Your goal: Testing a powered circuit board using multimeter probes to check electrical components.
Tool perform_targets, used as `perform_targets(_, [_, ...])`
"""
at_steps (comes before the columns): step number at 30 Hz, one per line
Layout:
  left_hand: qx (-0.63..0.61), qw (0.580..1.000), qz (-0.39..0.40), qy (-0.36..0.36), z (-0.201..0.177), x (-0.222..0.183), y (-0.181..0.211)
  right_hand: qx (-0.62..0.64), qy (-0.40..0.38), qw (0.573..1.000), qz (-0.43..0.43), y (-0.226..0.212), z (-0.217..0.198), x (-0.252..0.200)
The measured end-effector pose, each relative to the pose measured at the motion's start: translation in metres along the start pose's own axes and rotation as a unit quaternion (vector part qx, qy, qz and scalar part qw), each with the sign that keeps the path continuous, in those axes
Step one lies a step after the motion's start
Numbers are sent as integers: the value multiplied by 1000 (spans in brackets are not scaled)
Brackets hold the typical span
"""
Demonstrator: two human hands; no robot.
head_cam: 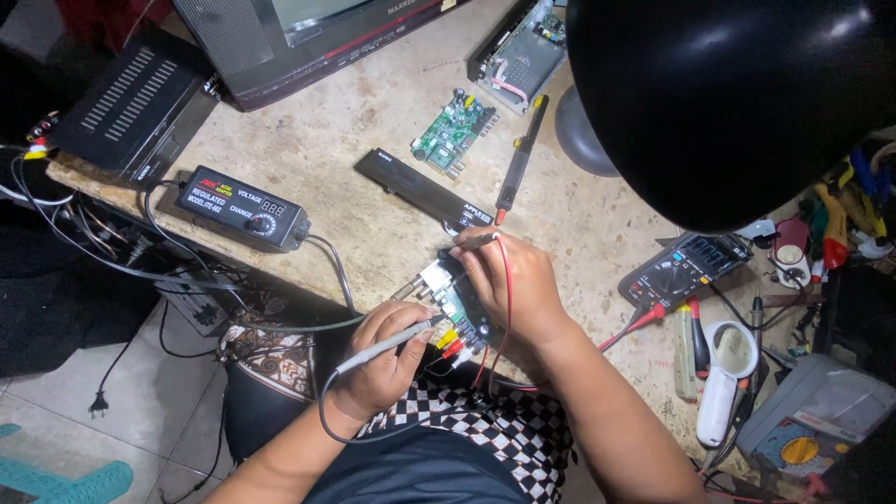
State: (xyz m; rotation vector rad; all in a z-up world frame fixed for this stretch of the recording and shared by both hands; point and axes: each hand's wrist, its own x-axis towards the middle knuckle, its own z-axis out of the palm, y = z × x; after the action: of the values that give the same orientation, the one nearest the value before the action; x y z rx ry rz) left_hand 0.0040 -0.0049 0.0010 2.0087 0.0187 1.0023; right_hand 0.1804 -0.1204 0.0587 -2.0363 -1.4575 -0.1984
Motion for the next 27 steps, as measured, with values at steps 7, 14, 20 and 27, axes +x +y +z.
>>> perform_targets(7, [2,1000,-2,0,1,-1,-1,12,-11,1000,16,6,4,-3])
perform_targets(14, [8,1000,-4,3,1,2,2,63,9,997,39,9,3,-3])
perform_targets(20, [0,1000,0,4,2,2,2,136,68,985,85,16,-2,-7])
perform_targets(27, [4,1000,0,0,1,1,0,165,63,981,80,16,0,-8])
